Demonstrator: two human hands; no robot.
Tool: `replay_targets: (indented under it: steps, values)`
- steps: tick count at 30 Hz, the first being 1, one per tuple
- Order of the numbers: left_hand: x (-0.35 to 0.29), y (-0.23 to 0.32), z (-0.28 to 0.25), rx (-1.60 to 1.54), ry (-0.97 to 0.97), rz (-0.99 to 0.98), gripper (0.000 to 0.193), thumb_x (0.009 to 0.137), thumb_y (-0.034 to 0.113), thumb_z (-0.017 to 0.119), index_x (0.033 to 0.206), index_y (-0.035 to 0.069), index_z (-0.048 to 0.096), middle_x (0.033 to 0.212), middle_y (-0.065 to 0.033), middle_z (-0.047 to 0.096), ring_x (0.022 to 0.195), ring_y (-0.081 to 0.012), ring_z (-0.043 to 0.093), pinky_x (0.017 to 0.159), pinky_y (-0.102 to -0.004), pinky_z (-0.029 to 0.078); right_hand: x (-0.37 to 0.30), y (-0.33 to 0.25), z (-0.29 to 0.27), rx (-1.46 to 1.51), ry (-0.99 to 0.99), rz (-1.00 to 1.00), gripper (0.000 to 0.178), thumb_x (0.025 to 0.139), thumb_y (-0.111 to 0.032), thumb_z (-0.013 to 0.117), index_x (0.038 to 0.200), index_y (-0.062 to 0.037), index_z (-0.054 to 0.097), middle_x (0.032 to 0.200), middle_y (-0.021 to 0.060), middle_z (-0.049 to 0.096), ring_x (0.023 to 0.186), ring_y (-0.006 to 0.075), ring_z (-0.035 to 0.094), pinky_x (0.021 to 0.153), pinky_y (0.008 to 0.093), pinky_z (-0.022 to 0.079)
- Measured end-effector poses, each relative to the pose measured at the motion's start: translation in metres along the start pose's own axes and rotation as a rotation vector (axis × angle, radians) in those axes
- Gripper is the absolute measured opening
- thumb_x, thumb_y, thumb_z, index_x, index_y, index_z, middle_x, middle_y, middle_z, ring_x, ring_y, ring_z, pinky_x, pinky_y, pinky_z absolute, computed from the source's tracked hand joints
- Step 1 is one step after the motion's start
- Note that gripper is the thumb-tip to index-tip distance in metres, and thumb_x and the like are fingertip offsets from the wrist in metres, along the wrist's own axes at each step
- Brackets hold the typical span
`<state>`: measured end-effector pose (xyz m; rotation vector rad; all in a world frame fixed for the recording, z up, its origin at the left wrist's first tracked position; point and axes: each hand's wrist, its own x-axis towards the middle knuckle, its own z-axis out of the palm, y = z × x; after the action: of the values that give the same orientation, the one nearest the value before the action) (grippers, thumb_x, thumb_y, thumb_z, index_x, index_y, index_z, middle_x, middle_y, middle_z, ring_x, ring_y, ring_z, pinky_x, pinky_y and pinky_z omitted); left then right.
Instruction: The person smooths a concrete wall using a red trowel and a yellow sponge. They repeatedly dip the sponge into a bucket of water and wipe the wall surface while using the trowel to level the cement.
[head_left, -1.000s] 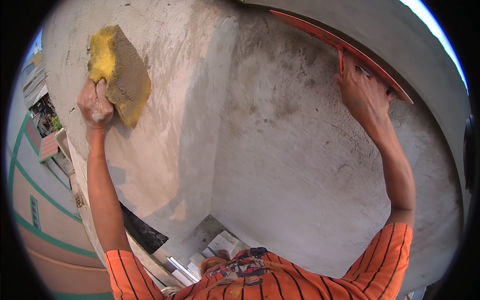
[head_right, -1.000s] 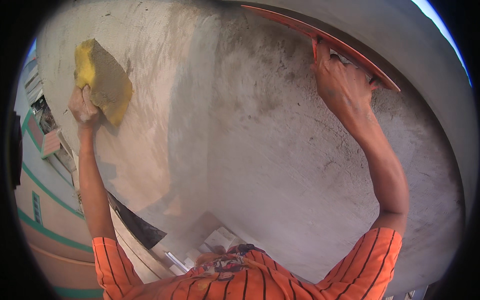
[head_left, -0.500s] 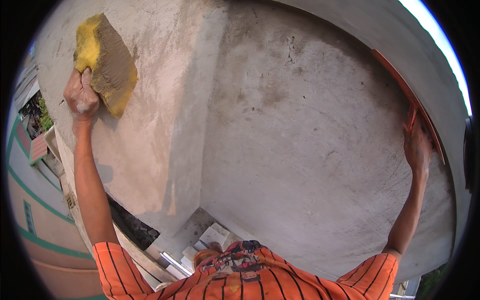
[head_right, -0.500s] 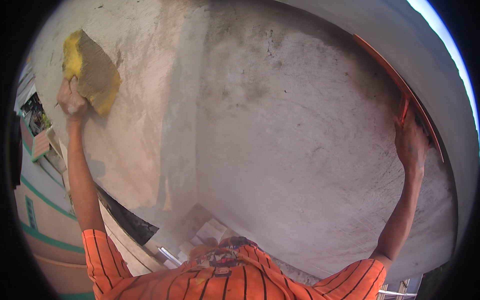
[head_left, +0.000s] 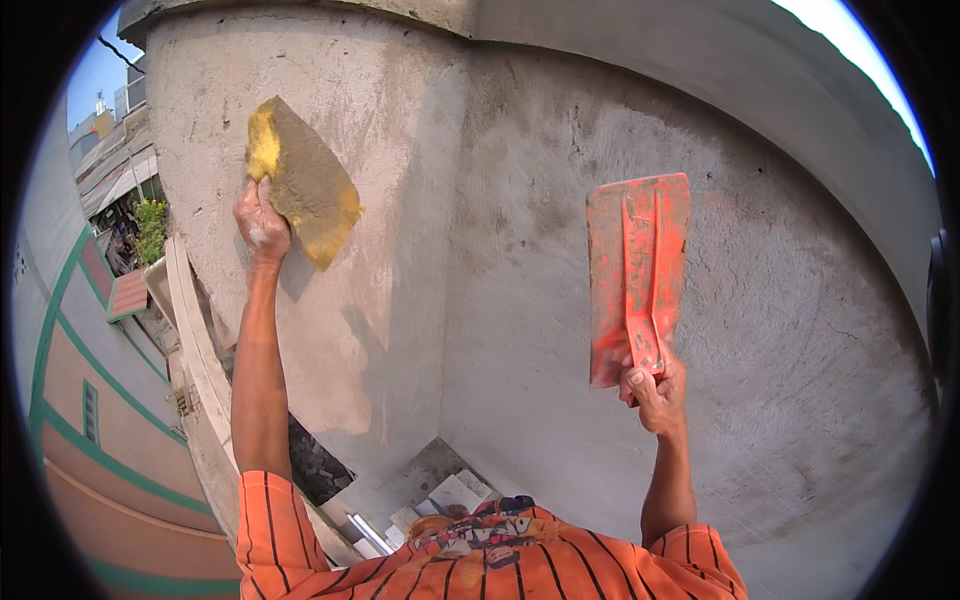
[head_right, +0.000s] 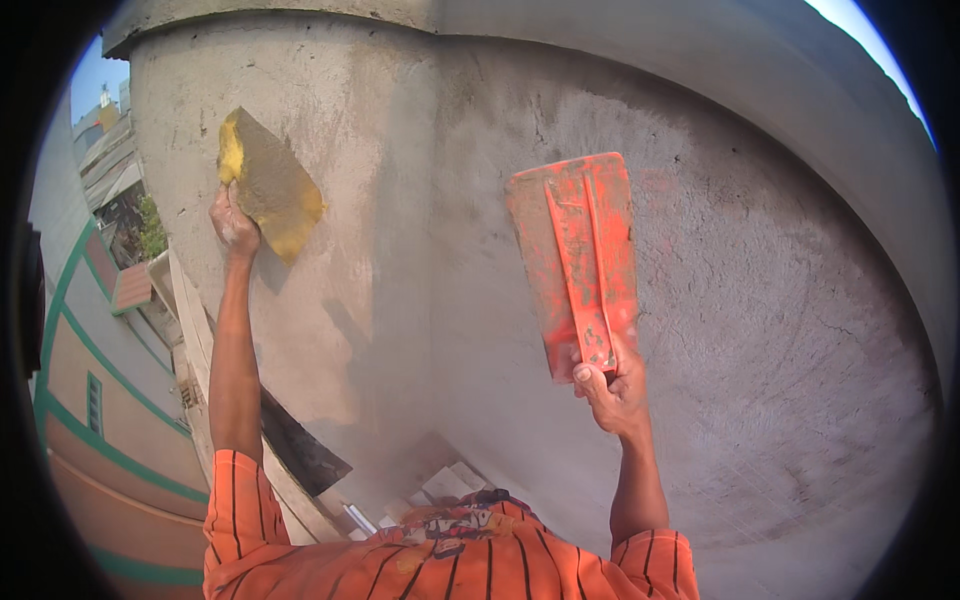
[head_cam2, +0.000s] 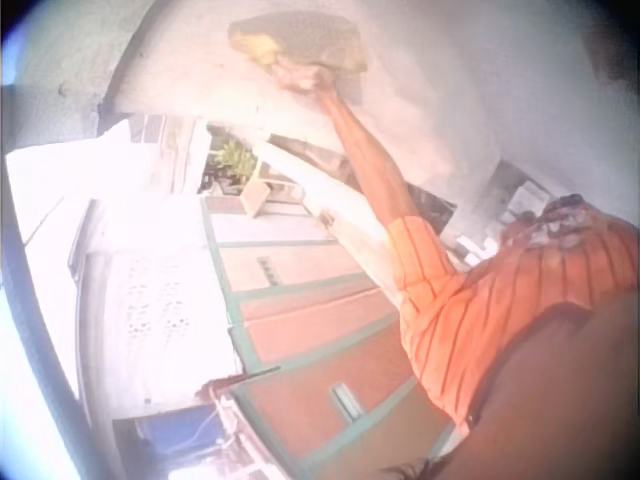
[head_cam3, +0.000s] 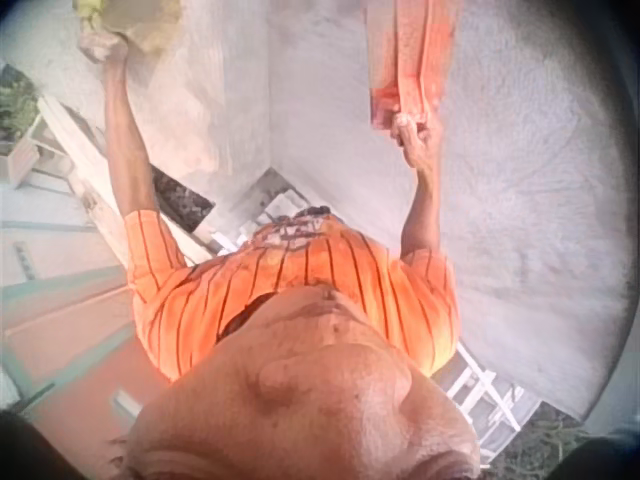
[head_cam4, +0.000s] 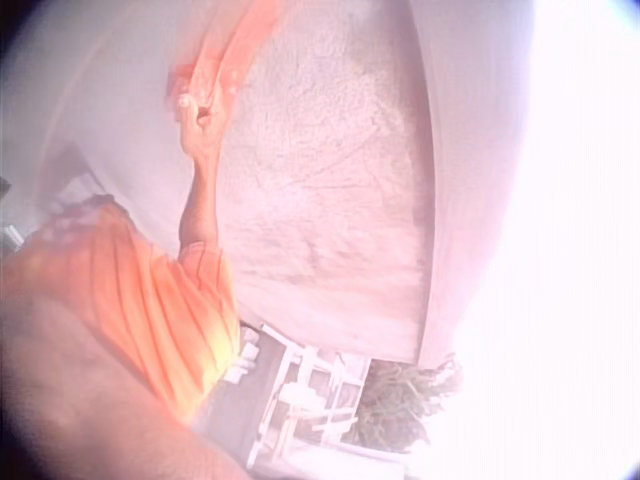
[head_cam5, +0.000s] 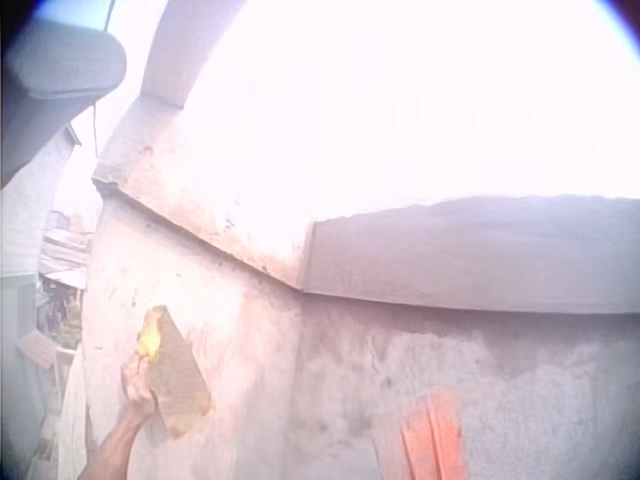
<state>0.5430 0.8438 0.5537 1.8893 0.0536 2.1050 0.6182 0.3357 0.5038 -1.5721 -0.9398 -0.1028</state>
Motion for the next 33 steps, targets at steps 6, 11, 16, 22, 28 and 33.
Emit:
replay_targets:
  steps: [6,11,16,22,28,33]
  values:
    - [-0.096,0.125,0.042,-0.225,-0.289,0.046,0.018,0.090,0.009,0.045,0.089,-0.004,0.057,0.069,-0.0170,0.057,0.061,-0.0319,0.053,0.058,-0.0329,0.040,0.067,0.006,0.091,0.453,-0.361,0.116,0.027,0.090,-0.034,0.053,0.087,-0.0070,0.050,0.056,-0.0017,0.046,0.045,0.0067,0.044,0.037,0.0239,0.036]
    - [-0.066,0.114,0.044,-0.145,-0.178,-0.074,0.024,0.093,0.013,0.045,0.104,-0.005,0.058,0.083,-0.0132,0.063,0.076,-0.0268,0.058,0.074,-0.0291,0.042,0.055,0.050,0.094,0.435,-0.461,0.289,0.029,0.089,-0.036,0.052,0.082,-0.0085,0.047,0.055,-0.0007,0.045,0.043,0.0071,0.044,0.035,0.0238,0.035]
    - [0.001,0.019,0.021,0.017,0.012,0.013,0.025,0.093,0.014,0.043,0.098,-0.005,0.059,0.079,-0.0167,0.062,0.070,-0.0295,0.059,0.068,-0.0345,0.045,0.071,0.061,0.084,0.346,-0.190,0.042,0.023,0.092,-0.027,0.053,0.094,-0.0044,0.049,0.058,0.0003,0.048,0.043,0.0080,0.047,0.037,0.0226,0.038]
    - [0.061,-0.004,0.000,0.283,-0.114,0.201,0.023,0.091,0.013,0.042,0.090,-0.002,0.059,0.072,-0.0203,0.059,0.066,-0.0366,0.058,0.059,-0.0419,0.045,0.173,-0.009,0.086,-0.049,0.080,-0.088,0.027,0.090,-0.022,0.054,0.100,0.0003,0.041,0.078,0.0149,0.061,0.063,0.0228,0.063,0.056,0.0364,0.048]
    - [0.050,-0.021,0.018,0.343,-0.145,0.309,0.020,0.091,0.012,0.042,0.089,-0.001,0.057,0.076,-0.0199,0.059,0.069,-0.0385,0.058,0.060,-0.0420,0.045,0.235,-0.010,0.054,-0.200,0.423,-0.200,0.024,0.092,-0.024,0.055,0.092,-0.0024,0.046,0.069,0.0053,0.057,0.053,0.0109,0.055,0.046,0.0273,0.044]
    - [0.048,-0.016,0.005,0.341,-0.140,0.323,0.019,0.090,0.013,0.044,0.091,0.000,0.058,0.076,-0.0185,0.060,0.069,-0.0380,0.058,0.061,-0.0417,0.045,0.184,-0.061,0.012,0.111,0.527,-0.189,0.023,0.093,-0.025,0.054,0.091,-0.0032,0.045,0.068,0.0026,0.052,0.049,0.0086,0.050,0.044,0.0239,0.043]
